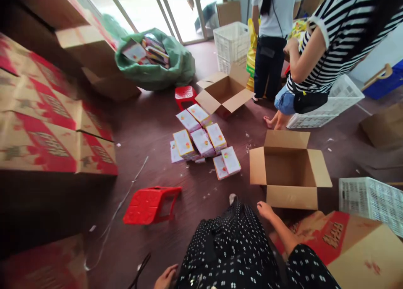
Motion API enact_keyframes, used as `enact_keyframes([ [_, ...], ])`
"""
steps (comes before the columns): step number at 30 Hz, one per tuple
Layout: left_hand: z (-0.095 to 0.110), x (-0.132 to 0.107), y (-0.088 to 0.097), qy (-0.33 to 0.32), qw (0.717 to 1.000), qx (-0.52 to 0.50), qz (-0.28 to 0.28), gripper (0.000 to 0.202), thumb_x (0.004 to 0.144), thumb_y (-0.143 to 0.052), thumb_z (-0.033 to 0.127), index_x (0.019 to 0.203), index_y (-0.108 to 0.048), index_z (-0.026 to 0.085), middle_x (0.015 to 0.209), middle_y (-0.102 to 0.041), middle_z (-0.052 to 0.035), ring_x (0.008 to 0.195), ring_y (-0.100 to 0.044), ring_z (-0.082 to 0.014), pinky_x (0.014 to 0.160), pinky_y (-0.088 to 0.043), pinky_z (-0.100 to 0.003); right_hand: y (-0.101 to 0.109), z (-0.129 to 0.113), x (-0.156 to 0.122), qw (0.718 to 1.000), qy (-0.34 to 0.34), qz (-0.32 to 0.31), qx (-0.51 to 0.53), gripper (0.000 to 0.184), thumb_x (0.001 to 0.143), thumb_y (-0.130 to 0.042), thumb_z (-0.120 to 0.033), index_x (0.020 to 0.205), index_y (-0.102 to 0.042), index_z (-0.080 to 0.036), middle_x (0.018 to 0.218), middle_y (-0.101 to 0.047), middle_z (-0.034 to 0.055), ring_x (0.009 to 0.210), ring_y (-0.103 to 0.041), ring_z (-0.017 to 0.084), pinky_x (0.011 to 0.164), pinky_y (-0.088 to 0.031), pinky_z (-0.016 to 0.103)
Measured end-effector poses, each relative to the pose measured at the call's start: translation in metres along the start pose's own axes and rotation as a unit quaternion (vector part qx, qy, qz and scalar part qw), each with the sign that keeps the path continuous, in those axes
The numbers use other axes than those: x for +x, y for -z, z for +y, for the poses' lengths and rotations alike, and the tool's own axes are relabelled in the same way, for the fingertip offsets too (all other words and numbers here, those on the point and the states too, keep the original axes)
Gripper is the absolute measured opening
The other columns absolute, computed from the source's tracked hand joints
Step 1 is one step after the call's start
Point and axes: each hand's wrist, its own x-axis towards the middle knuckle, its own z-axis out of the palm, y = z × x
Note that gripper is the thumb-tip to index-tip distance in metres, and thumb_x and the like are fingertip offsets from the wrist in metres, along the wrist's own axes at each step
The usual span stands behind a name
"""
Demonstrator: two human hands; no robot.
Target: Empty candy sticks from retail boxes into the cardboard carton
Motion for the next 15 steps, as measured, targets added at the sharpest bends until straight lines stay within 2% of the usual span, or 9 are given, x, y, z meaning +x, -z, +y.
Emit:
enact_keyframes([
  [4,0.014,0.030,0.006,-0.030,0.999,-0.019,0.002,0.011,0.073,-0.064,0.017,0.069,-0.069,0.025,0.057,-0.062,0.0027,0.068,-0.074,-0.0229,0.064,-0.062,-0.028,0.005,0.018,0.006,0.998,-0.040,0.027,0.028,0.035,0.087,-0.049,-0.019,0.108,-0.077,-0.018,0.098,-0.077,0.0109,0.081,-0.074,0.020,0.077,-0.056,0.027],
  [8,0.050,0.045,0.018,-0.033,0.999,-0.008,0.019,0.018,0.079,-0.056,0.013,0.069,-0.067,0.023,0.052,-0.053,0.0028,0.060,-0.069,-0.0196,0.060,-0.058,-0.025,-0.004,0.026,0.003,0.994,-0.081,0.033,0.069,0.033,0.087,-0.042,-0.022,0.093,-0.075,-0.024,0.086,-0.076,0.0080,0.075,-0.074,0.019,0.071,-0.057,0.026],
  [12,0.091,0.063,0.040,-0.049,0.997,0.066,0.006,0.017,0.081,-0.056,0.012,0.075,-0.070,0.020,0.053,-0.056,0.0022,0.060,-0.069,-0.0183,0.058,-0.055,-0.024,-0.022,0.009,-0.006,0.982,-0.122,0.034,0.142,0.034,0.089,-0.042,-0.023,0.101,-0.073,-0.021,0.098,-0.076,0.0107,0.071,-0.073,0.018,0.069,-0.056,0.025],
  [15,0.116,0.087,0.065,-0.076,0.986,0.147,-0.017,0.013,0.077,-0.063,0.015,0.080,-0.074,0.020,0.062,-0.066,-0.0002,0.070,-0.073,-0.0193,0.063,-0.057,-0.023,-0.040,-0.010,-0.008,0.959,-0.160,0.044,0.229,0.031,0.090,-0.049,-0.024,0.111,-0.071,-0.018,0.105,-0.075,0.0118,0.071,-0.071,0.015,0.068,-0.054,0.023],
])
